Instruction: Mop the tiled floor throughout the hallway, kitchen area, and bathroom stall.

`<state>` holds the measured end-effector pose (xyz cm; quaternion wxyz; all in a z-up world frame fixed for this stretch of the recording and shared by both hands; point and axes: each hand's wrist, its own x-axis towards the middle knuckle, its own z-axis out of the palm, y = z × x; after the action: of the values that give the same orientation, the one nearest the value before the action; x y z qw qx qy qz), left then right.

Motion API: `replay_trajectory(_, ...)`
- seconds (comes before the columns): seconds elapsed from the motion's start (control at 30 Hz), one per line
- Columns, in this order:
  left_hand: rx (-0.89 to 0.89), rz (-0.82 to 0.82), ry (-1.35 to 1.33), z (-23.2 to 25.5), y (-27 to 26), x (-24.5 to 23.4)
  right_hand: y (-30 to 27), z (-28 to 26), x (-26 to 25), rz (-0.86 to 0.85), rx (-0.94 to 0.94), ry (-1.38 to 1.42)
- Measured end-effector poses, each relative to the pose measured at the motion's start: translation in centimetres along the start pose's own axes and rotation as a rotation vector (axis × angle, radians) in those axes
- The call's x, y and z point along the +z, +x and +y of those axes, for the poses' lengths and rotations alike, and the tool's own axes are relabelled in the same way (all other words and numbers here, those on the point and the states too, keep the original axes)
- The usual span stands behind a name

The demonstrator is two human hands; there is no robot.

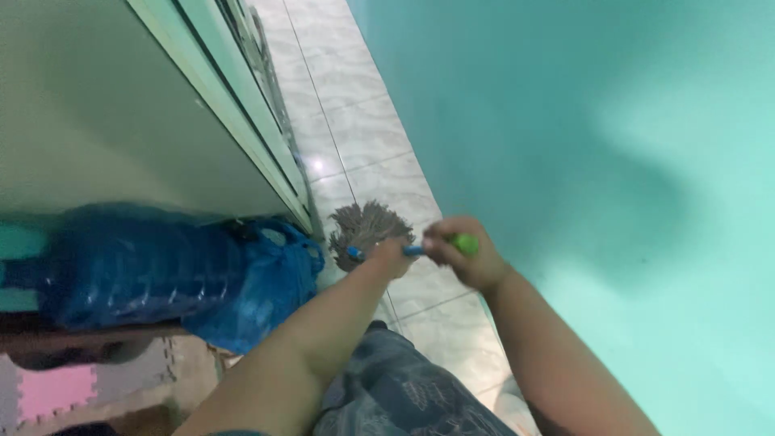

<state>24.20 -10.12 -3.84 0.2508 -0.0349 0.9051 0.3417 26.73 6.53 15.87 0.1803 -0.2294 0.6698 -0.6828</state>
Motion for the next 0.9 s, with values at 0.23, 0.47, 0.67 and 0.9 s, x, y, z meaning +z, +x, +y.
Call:
replay_trajectory(0.23, 0.167, 0.037, -0.123, 5.1, -2.4, 9.4, -11.1, -4.1, -1.4, 0.139, 0.0, -0.186)
replay_trajectory(0.47, 0.593, 0.103, -0.179, 9.7, -2.1, 22.6, -19.9, -6.0, -3.3, 0.121, -0.009, -0.372)
replay_trajectory(0.67, 0.345, -0.086, -0.028, 15.0, -12.0, 18.0, -25.9, -2.8, -8.1, 0.085, -0.219, -0.066)
replay_trajectory(0.9, 0.313, -0.004, 0.072, 6.7, -12.2, 17.9, -26.4, 1.0, -6.4, 0.131, -0.116, 0.057)
